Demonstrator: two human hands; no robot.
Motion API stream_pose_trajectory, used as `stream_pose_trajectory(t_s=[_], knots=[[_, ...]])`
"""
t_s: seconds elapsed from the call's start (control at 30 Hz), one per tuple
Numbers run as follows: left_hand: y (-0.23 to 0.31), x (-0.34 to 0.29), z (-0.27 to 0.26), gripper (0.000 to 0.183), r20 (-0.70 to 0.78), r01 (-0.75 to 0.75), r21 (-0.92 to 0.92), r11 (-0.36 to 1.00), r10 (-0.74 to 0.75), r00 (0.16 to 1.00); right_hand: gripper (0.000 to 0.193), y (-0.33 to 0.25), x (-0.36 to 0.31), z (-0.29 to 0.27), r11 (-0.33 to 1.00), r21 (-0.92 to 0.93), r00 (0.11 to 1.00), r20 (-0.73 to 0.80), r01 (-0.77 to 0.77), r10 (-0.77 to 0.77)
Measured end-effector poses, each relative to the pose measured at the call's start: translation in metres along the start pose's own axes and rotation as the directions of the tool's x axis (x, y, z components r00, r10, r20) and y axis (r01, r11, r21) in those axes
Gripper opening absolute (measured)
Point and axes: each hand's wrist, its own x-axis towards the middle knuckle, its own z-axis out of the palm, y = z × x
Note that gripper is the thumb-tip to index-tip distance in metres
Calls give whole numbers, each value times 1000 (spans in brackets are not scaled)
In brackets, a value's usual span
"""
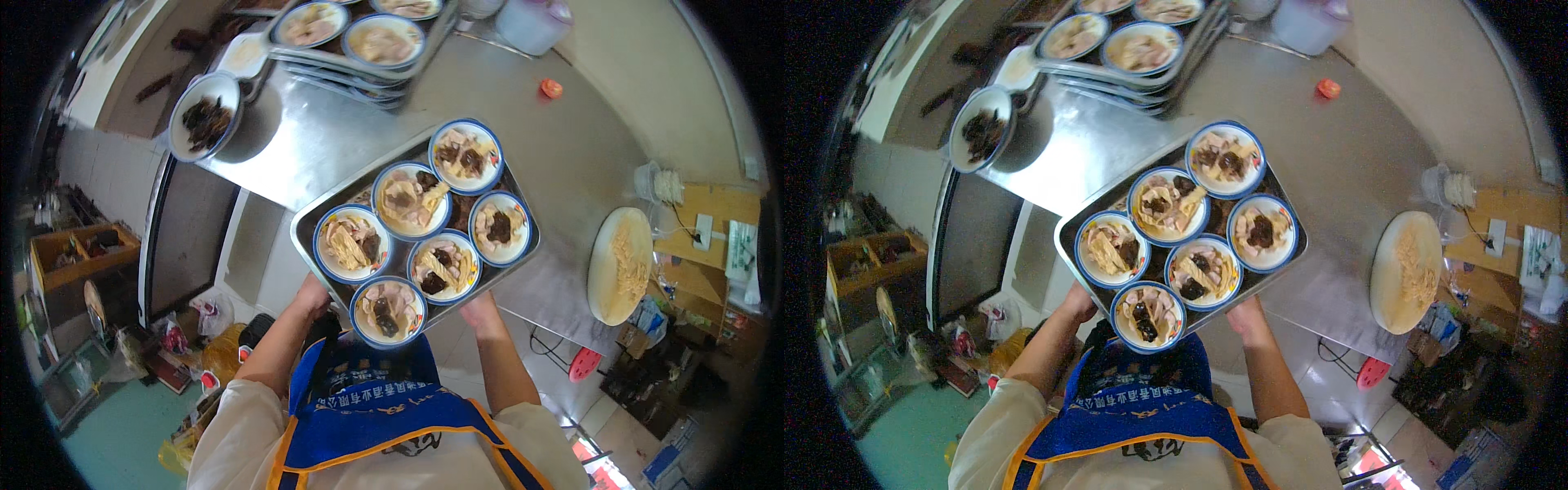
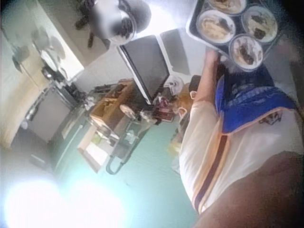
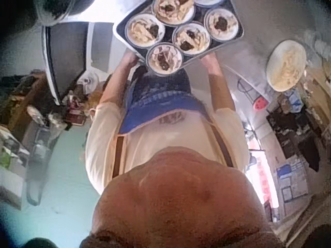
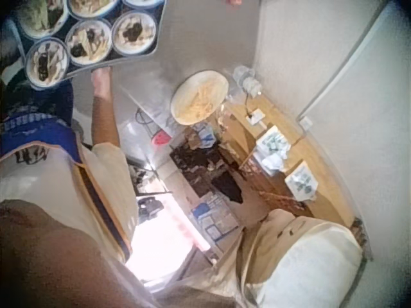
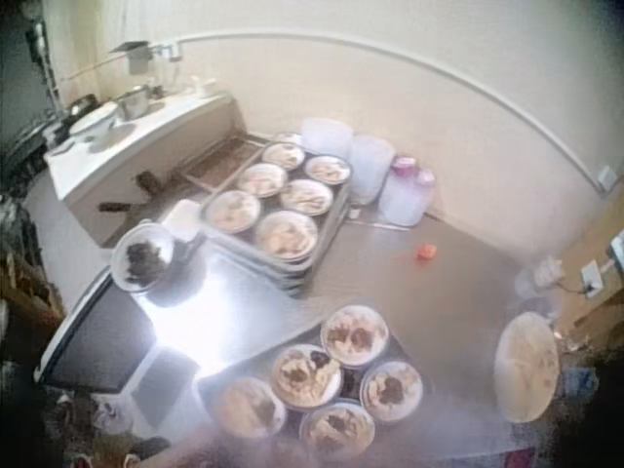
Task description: The person assembles multiple bowls of food by hand, adding dark toppings and shredded ingredients to each bowl. They move trays of bowls across the counter and continue topping them in sequence.
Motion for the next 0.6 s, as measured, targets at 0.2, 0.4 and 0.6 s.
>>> stream_pose_trajectory(t_s=[0.2, 0.4, 0.6], knots=[[-34, 48, -48, 73, 286, -273, 350, 896, 175, 942, 58, 10, -22, -1, 994, -84, 988, 140, 74, -62], [-25, 30, -28, 67, 43, -128, 190, 973, 122, 992, 64, 20, -17, -27, 969, -191, 984, -113, -154, 135], [-28, -23, -13, 60, -267, -49, 60, 997, 64, 962, 46, 7, 3, -41, 936, 7, 903, 268, -352, 337]])
